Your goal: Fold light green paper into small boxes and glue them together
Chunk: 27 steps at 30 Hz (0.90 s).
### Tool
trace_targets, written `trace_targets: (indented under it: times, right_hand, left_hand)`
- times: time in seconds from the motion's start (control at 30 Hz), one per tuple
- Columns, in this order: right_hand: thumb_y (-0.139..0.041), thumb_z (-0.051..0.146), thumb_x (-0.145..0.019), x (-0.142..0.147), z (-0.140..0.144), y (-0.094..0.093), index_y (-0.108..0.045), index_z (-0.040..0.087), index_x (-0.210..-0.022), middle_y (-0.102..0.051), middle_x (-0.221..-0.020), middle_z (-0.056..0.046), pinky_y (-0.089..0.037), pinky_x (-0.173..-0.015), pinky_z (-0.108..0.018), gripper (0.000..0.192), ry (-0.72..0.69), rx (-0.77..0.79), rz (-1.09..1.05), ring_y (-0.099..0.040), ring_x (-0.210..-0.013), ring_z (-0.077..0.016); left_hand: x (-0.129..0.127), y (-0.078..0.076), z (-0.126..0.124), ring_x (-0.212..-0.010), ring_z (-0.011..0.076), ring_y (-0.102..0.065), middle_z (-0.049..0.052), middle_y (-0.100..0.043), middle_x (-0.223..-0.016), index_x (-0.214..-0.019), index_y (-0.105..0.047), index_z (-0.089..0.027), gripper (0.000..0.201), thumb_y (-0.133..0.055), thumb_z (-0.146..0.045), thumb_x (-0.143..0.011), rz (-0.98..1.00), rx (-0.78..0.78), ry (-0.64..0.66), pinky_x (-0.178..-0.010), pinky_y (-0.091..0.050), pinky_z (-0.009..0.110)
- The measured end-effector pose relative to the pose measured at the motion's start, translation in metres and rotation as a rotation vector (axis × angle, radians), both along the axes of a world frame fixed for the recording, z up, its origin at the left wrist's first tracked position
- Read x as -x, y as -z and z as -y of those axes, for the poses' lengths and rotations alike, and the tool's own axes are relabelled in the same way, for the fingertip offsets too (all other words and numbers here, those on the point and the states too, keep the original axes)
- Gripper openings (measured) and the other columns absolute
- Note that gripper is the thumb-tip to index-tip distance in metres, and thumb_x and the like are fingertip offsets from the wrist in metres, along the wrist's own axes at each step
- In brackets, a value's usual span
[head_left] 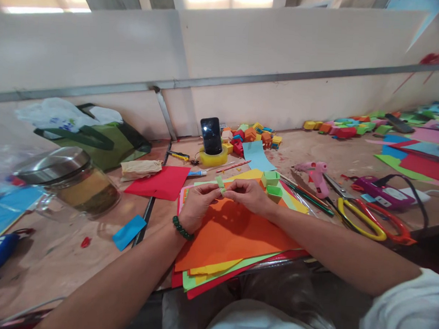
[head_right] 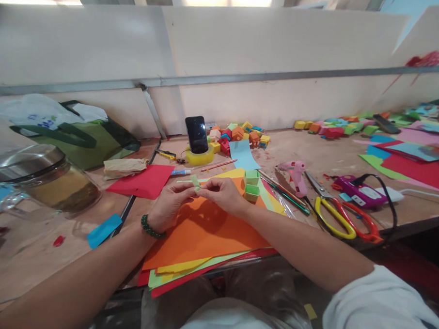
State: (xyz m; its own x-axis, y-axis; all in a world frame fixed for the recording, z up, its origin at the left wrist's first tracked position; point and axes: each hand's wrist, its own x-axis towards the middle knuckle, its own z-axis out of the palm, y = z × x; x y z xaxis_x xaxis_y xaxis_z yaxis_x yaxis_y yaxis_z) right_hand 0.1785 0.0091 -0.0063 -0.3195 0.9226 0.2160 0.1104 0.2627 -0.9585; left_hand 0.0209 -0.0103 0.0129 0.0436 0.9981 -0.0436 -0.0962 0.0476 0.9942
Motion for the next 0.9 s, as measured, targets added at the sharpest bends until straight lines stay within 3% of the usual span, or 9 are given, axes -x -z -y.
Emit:
trace_targets:
  times: [0.47, 0.67, 0.9]
  right_hand:
    - [-0.074, 0.056, -0.06, -0.0025, 0.0001, -0.0025, -0.059, 0.015, -0.061, -0.053, -0.053, 0.003, -0.038, -0.044, -0.021, 0.043, 0.047, 0.074, 0.018, -0.046, -0.048, -0.0077]
    - [-0.071, 0.055, -0.064, -0.0034, 0.0004, -0.0037, -0.059, 0.015, -0.06, -0.049, -0.051, 0.004, -0.033, -0.042, -0.021, 0.043, 0.042, 0.032, 0.052, -0.043, -0.046, -0.0068]
    - [-0.074, 0.058, -0.06, -0.0036, 0.002, -0.009, -0.055, 0.016, -0.056, -0.044, -0.049, 0.006, -0.034, -0.042, -0.02, 0.046, 0.009, 0.084, 0.038, -0.041, -0.045, -0.0062]
  left_hand:
    - [0.0006, -0.0065, 0.0032, -0.058, 0.0122, -0.054, 0.002, -0.064, -0.057, -0.058, -0.07, -0.016, 0.018, -0.076, -0.033, -0.053, -0.061, -0.037, 0.041, -0.058, -0.041, 0.023]
    - [0.0001, -0.0055, 0.0019, -0.057, 0.0118, -0.054, 0.001, -0.063, -0.055, -0.058, -0.07, -0.016, 0.02, -0.078, -0.033, -0.051, -0.024, -0.04, 0.043, -0.058, -0.042, 0.023]
    - [0.0001, -0.0079, 0.0025, -0.056, 0.0118, -0.054, 0.001, -0.063, -0.055, -0.058, -0.07, -0.016, 0.021, -0.079, -0.033, -0.053, -0.067, -0.051, 0.065, -0.058, -0.043, 0.024]
